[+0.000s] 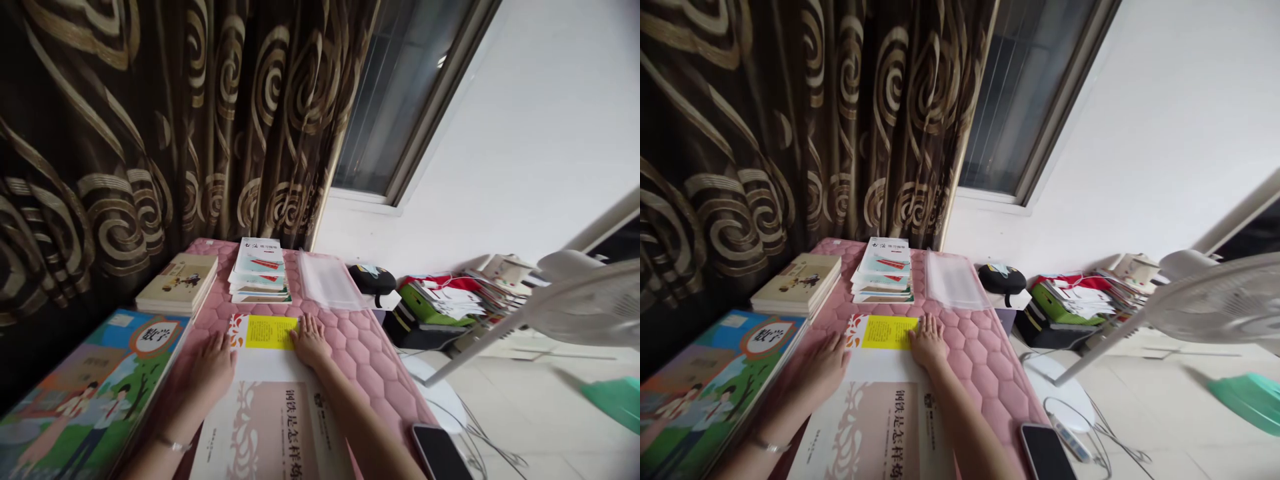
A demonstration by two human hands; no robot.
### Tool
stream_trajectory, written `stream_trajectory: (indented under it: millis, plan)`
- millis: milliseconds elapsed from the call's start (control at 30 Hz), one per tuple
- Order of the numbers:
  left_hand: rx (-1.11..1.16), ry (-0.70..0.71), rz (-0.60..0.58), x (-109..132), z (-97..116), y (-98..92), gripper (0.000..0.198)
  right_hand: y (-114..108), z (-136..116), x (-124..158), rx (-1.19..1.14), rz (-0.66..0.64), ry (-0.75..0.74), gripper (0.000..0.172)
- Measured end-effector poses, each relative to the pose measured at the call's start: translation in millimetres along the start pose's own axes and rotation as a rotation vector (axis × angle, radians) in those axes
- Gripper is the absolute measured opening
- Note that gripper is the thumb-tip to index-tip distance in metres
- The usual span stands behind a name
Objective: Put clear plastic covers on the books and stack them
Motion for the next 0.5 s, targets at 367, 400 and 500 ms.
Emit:
stream_trajectory:
  millis: [367, 400, 500]
  plan:
    - [0.097, -0.058, 0.073, 23.5, -0.2, -3.4, 0.047, -5.1, -84.8, -9.9, 0.045, 0.147, -0.106, 0.058]
    - [0.098, -0.05, 0.086, 24.0, 0.5, -4.8, 0.045, 0.7, -101.0, -13.7, 0.02, 0.157, -0.139, 0.058]
    - [0.1, -0.036, 0.116, 26.4, 1.5, -9.1, 0.042, 14.8, -136.8, -29.2, -0.067, 0.2, -0.168, 0.062]
Point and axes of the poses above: each hand's wrist, its own x-axis away from the middle knuckle, its own y-axis out of the palm, z = x × y, the point moved 5 cm from there along -x, towards the middle knuckle, and after that the axes turned 14 degrees about -y, right-handed, at the moved point
